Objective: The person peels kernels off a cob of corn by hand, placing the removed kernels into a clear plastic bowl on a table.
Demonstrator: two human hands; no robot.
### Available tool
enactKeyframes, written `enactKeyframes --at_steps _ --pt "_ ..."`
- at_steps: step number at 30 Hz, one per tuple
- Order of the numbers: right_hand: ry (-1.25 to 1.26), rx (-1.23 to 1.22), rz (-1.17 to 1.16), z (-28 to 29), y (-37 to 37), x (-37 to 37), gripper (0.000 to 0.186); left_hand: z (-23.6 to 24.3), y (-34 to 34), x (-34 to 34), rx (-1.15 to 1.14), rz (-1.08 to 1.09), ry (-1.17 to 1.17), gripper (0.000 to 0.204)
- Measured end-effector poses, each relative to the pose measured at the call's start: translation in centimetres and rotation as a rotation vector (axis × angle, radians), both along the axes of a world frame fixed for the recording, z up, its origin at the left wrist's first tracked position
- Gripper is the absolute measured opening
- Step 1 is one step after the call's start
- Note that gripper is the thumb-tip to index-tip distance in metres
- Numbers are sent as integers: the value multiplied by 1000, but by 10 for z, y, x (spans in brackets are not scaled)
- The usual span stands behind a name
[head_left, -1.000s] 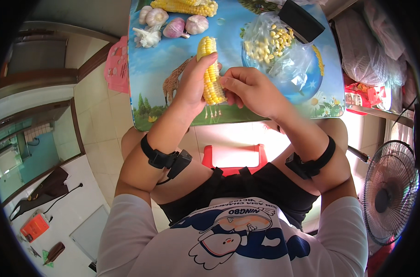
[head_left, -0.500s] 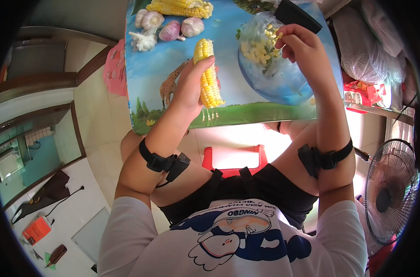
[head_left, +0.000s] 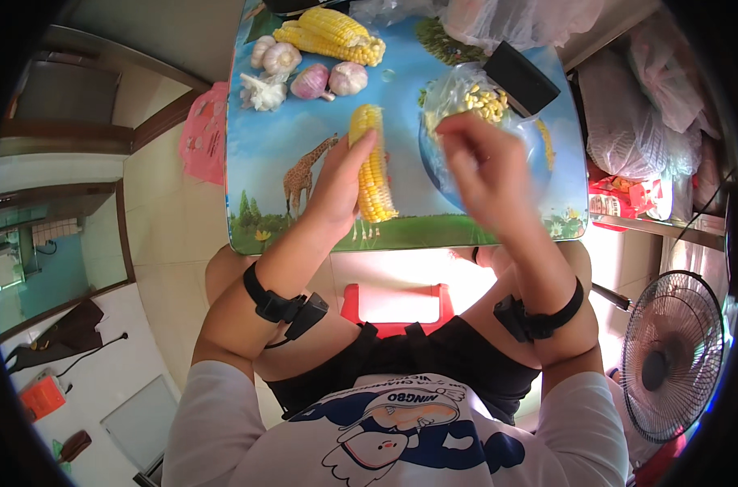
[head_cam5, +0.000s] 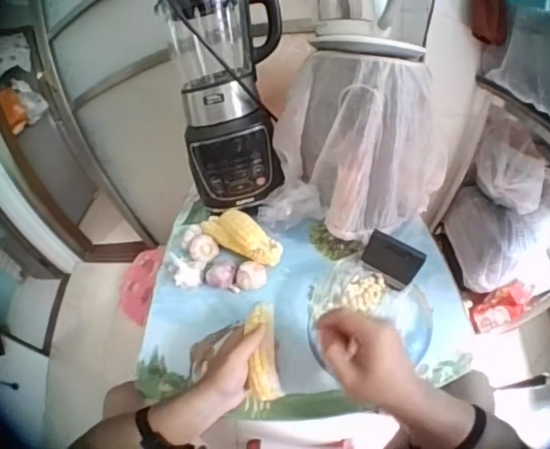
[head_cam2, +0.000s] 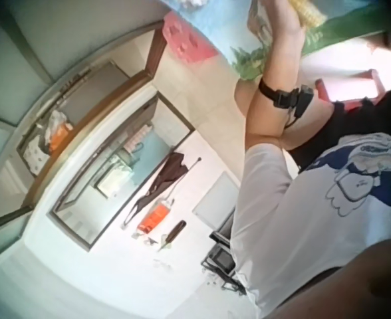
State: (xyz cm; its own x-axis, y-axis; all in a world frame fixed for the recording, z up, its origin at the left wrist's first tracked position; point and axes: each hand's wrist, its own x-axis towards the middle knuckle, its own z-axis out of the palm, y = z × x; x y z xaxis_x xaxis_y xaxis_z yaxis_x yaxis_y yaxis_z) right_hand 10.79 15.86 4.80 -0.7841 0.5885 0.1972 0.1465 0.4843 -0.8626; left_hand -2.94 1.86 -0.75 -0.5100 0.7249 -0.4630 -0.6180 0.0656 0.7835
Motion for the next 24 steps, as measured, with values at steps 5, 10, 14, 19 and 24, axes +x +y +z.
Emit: enactKeyframes --at_steps 5,10,14,19,24 --pt "-353 -8 212 -15 -31 -7 34 -2 3 6 27 -48 155 36" --pt "-319 -28 225 -23 -34 -9 40 -1 2 7 21 -37 180 36" --pt "-264 191 266 -28 -33 -9 35 3 5 10 -7 -24 224 35" --pt "-175 497 215 -36 -39 -14 30 5 6 10 -19 7 230 35" --pt "-195 588 216 -37 -41 -15 19 0 4 7 -6 16 212 35"
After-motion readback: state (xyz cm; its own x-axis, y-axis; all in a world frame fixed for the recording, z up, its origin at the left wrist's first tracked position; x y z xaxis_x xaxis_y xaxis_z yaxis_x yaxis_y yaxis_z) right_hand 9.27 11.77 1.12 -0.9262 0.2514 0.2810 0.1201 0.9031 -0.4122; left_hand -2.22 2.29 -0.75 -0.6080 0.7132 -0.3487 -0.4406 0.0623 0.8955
